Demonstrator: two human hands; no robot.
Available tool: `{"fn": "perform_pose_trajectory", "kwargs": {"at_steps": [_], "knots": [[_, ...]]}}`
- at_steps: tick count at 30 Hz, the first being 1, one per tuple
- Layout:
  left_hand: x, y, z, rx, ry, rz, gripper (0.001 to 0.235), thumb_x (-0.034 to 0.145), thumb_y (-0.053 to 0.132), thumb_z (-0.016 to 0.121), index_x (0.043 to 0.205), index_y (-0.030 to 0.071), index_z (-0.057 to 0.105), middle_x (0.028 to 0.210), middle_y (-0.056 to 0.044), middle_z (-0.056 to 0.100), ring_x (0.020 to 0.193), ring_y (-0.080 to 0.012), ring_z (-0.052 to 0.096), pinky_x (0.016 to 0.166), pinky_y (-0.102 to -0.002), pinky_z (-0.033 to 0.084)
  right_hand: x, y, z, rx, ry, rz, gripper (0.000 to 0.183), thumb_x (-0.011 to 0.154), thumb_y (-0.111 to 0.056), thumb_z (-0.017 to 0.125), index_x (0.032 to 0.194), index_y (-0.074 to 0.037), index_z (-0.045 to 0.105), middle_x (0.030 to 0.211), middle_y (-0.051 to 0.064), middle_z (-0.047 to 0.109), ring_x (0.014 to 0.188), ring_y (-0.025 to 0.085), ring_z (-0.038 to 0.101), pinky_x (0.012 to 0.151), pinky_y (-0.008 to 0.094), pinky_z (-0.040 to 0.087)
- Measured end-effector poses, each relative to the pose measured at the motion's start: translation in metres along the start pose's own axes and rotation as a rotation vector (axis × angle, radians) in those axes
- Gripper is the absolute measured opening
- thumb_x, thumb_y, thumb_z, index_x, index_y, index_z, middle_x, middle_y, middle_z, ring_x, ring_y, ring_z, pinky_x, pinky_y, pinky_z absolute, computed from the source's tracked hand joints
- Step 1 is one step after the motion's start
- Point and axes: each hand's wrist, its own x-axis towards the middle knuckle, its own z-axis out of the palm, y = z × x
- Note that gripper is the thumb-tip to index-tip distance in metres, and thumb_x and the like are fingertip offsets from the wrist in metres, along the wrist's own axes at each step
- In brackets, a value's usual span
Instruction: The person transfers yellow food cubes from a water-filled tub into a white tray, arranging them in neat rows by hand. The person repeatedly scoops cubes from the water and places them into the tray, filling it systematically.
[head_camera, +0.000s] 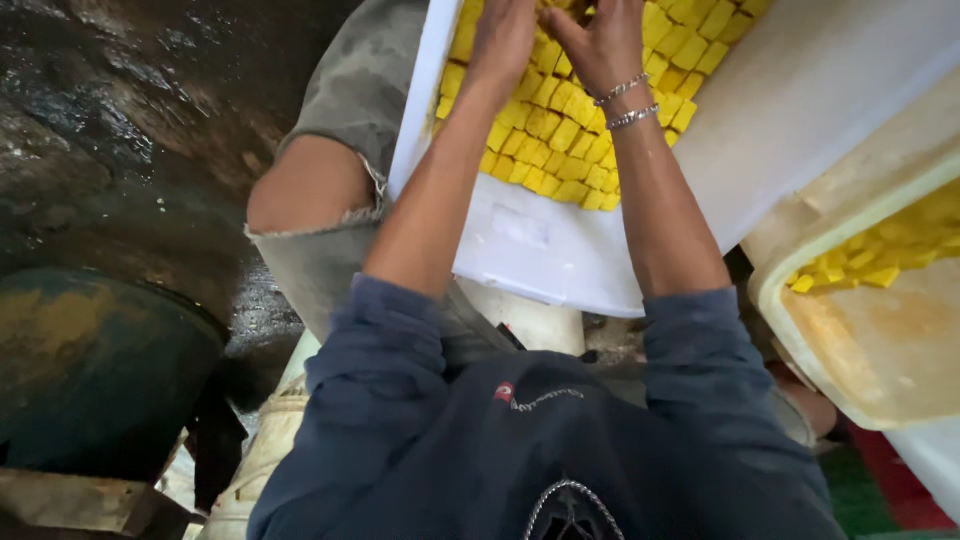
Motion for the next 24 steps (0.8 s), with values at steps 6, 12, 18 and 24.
{"fn": "perform_pose_trajectory", "kwargs": {"at_steps": [6, 12, 18, 24], "knots": [[0.010, 0.017, -0.008, 0.317, 0.035, 0.405, 0.037, 0.101, 0.032, 0.051, 0.106, -0.002, 0.063, 0.101, -0.024, 0.071, 0.096, -0.0422, 0.067, 0.081, -0.046, 0.053, -0.004, 0.004, 0.044, 0.040, -0.275, 0.003, 0.042, 0.089, -0.007, 0.077, 0.127, 0.000, 0.060, 0.120, 0.025, 0.061, 0.101, 0.044, 0.062, 0.084, 0.049, 0.055], [0.025, 0.020, -0.005, 0.588, -0.063, 0.110, 0.046, 0.096, 0.039, 0.050, 0.097, -0.004, 0.065, 0.088, -0.027, 0.071, 0.084, -0.0420, 0.072, 0.075, -0.049, 0.054, -0.032, 0.021, 0.073, -0.372, -0.573, -0.011, 0.022, 0.094, -0.008, 0.067, 0.115, -0.004, 0.071, 0.124, 0.023, 0.063, 0.106, 0.042, 0.063, 0.080, 0.048, 0.057], [0.034, 0.047, -0.002, 1.019, -0.233, -0.030, 0.073, 0.101, 0.060, 0.032, 0.105, -0.001, 0.072, 0.108, -0.031, 0.069, 0.105, -0.0497, 0.064, 0.095, -0.056, 0.049, -0.019, 0.019, 0.085, -0.392, -0.710, 0.050, 0.030, 0.085, -0.009, 0.062, 0.112, 0.001, 0.070, 0.116, 0.024, 0.068, 0.109, 0.042, 0.061, 0.090, 0.049, 0.053], [0.048, 0.038, -0.006, 1.025, -0.288, -0.191, 0.084, 0.101, 0.065, 0.022, 0.110, -0.002, 0.071, 0.115, -0.032, 0.066, 0.113, -0.0502, 0.061, 0.102, -0.053, 0.046, -0.026, 0.000, 0.057, -0.114, -0.637, 0.161, 0.056, 0.076, 0.001, 0.060, 0.131, 0.007, 0.055, 0.123, 0.031, 0.064, 0.115, 0.046, 0.059, 0.099, 0.054, 0.049]]}}
